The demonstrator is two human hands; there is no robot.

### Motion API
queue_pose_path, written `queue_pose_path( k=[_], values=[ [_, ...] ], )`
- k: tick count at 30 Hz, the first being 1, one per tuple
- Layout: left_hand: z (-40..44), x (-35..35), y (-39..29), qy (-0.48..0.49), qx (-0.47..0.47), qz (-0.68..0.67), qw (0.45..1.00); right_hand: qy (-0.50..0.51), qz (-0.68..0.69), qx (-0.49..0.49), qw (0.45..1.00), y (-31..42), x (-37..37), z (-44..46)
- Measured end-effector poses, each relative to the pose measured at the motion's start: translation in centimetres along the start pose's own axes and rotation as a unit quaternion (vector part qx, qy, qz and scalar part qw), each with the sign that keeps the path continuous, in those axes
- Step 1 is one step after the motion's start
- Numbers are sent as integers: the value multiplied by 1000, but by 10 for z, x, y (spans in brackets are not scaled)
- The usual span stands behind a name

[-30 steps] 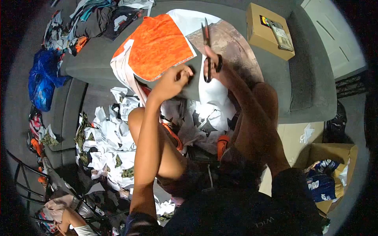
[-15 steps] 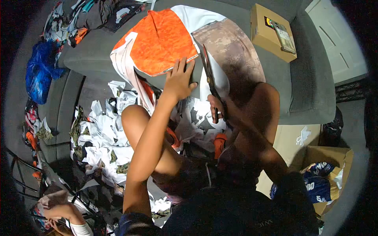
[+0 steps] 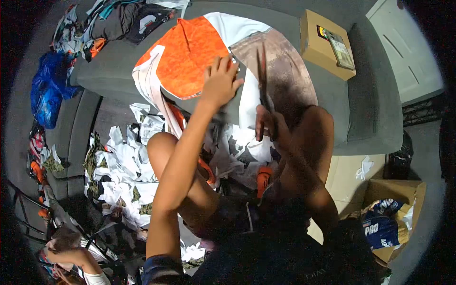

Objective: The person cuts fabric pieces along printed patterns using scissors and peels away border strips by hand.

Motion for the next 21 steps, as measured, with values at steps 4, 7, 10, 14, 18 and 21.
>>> queue_pose_path(
  k=[4, 7, 10, 14, 18, 21],
  values=[
    [-4, 0, -15, 5, 0, 33, 999, -8, 105, 5, 994, 12, -1, -8],
    [-3, -8, -18, 31, -4, 0, 1000, -8, 206, 11, 979, 18, 1, -9],
    [-1, -20, -9, 64, -46, -96, 992, -18, 132, 53, 990, 16, 0, -6],
    [29, -30, 44, 98, -38, -155, 982, 2, 54, 47, 997, 9, 5, -8],
    [28, -22, 122, 80, -72, -119, 987, 33, -48, 22, 998, 9, 9, -10],
    [3, -3, 159, 129, -107, 11, 986, 20, -71, 51, 996, 6, 12, -9]
  ],
)
Point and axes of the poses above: each hand's wrist, its own z-axis towards the middle knuckle, its own x-axis out of the palm, y = z × x, the point moved 1 cm from there along z, towards the middle knuckle, and after that the axes turned 6 degrees about -y, right-handed, at the moved point
